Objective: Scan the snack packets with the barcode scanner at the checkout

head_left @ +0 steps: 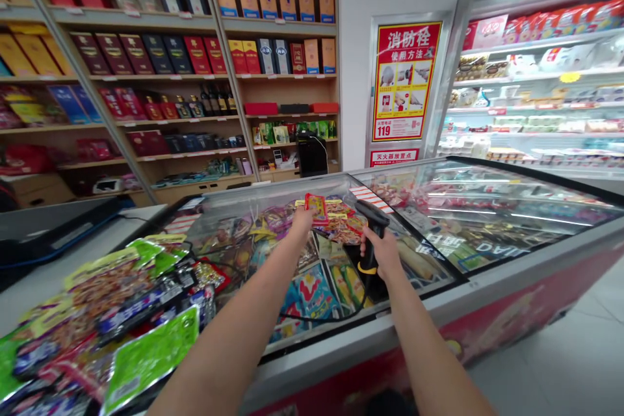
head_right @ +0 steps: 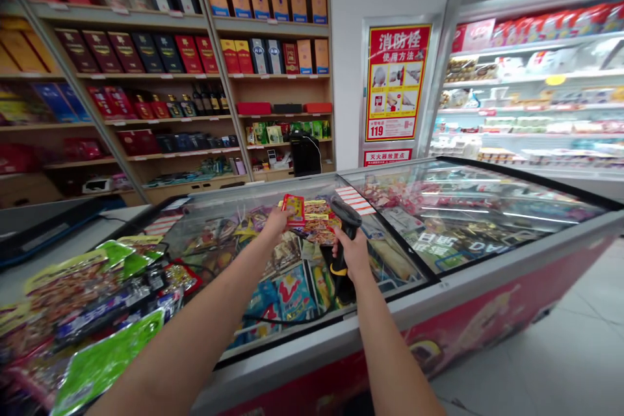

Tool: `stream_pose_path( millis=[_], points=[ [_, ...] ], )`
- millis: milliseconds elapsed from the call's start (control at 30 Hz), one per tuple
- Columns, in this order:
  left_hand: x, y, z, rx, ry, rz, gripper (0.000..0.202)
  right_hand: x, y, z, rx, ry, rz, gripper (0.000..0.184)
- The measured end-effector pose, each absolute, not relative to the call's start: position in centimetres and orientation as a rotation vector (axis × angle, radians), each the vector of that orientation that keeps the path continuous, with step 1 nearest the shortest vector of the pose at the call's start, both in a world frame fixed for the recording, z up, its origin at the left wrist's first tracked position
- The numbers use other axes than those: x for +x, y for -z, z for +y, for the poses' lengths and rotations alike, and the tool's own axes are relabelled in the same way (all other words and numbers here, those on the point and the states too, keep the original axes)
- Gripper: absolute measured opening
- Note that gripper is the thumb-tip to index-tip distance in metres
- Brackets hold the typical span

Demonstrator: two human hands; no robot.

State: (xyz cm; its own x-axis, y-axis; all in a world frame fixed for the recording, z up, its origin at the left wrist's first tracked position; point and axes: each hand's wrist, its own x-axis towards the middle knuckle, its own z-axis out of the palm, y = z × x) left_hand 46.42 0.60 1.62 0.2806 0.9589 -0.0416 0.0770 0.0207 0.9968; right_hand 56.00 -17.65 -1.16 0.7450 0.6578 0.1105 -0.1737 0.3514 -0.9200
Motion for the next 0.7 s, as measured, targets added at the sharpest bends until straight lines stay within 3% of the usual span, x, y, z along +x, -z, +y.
stream_pose_path(
  millis=[333, 700],
  points=[
    [37.0, 1.2, 2.0, 1.198, -1.487, 0.947, 0.02, 51.1, -0.4, -15.6, -1.212, -0.869, -1.008, 0.037],
    [35.8, 3.8, 4.5, 1.235, -1.459, 0.928, 0.017, 49.4, 1.6, -12.4, -1.229, -0.927, -1.122, 0.033]
  ],
)
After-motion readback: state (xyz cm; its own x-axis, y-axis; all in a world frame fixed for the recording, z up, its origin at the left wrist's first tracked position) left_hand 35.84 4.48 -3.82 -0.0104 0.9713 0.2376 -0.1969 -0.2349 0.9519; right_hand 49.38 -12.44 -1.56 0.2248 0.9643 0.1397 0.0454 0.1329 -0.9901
